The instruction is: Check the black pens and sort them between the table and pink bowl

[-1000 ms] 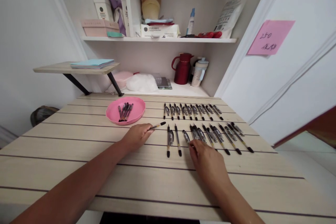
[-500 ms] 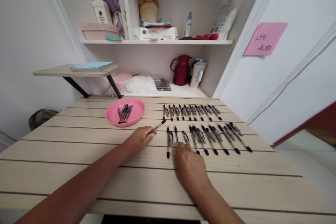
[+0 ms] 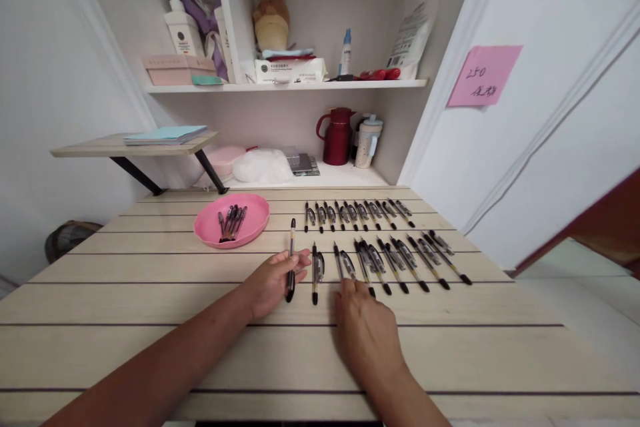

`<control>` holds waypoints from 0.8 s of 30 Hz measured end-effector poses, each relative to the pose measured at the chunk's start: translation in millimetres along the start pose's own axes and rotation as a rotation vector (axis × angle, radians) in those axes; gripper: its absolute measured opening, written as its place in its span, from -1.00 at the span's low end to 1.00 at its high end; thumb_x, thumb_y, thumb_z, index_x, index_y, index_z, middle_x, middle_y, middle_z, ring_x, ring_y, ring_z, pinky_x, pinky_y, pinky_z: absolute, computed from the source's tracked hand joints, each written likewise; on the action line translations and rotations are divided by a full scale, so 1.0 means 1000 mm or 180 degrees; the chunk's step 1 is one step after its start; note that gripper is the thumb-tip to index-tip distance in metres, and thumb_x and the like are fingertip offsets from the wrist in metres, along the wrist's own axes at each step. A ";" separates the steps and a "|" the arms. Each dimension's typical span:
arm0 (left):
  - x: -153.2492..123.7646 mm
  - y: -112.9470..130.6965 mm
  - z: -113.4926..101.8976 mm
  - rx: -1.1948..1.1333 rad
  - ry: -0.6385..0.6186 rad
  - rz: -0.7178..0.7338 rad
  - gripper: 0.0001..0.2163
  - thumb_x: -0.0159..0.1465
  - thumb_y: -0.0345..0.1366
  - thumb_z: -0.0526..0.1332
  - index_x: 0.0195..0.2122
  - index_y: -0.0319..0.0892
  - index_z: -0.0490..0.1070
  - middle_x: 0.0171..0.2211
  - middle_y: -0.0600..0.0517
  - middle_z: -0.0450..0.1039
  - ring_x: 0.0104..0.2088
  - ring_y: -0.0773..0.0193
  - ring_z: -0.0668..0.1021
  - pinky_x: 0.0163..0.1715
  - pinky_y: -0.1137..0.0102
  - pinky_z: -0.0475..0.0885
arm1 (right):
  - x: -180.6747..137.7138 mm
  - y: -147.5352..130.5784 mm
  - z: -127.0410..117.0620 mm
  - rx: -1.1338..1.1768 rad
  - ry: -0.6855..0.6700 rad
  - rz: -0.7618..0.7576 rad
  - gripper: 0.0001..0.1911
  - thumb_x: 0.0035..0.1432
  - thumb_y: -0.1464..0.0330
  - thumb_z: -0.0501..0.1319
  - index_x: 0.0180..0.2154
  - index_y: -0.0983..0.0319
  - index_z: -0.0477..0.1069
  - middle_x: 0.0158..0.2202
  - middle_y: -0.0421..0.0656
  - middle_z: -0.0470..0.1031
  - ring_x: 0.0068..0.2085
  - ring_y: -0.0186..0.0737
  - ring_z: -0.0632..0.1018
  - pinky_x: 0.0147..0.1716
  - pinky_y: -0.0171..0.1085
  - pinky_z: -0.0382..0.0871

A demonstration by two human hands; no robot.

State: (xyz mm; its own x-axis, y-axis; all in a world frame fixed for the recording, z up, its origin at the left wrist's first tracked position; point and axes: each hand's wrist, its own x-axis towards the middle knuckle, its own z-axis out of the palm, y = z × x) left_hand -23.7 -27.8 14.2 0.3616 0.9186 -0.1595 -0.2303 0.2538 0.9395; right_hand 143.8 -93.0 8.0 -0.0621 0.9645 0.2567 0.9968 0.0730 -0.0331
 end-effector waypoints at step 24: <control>0.011 -0.013 0.031 -0.1324 0.0118 -0.0143 -0.91 0.07 -0.32 0.23 -0.44 -0.23 0.41 -0.11 -0.08 0.37 0.01 0.16 0.33 0.02 0.27 0.17 | -0.003 -0.020 0.004 0.0351 -0.0158 -0.0118 -0.85 0.17 0.43 -0.05 -0.31 0.26 0.27 -0.41 -0.08 0.40 -0.50 -0.25 0.47 -0.60 -0.33 0.07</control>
State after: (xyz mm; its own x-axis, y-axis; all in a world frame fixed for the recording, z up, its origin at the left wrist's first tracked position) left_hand 10.6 -30.6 9.6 0.3487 0.9121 -0.2156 -0.5630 0.3877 0.7299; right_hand 124.3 -96.6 4.4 -0.1040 0.9718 0.2117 0.9823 0.1337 -0.1312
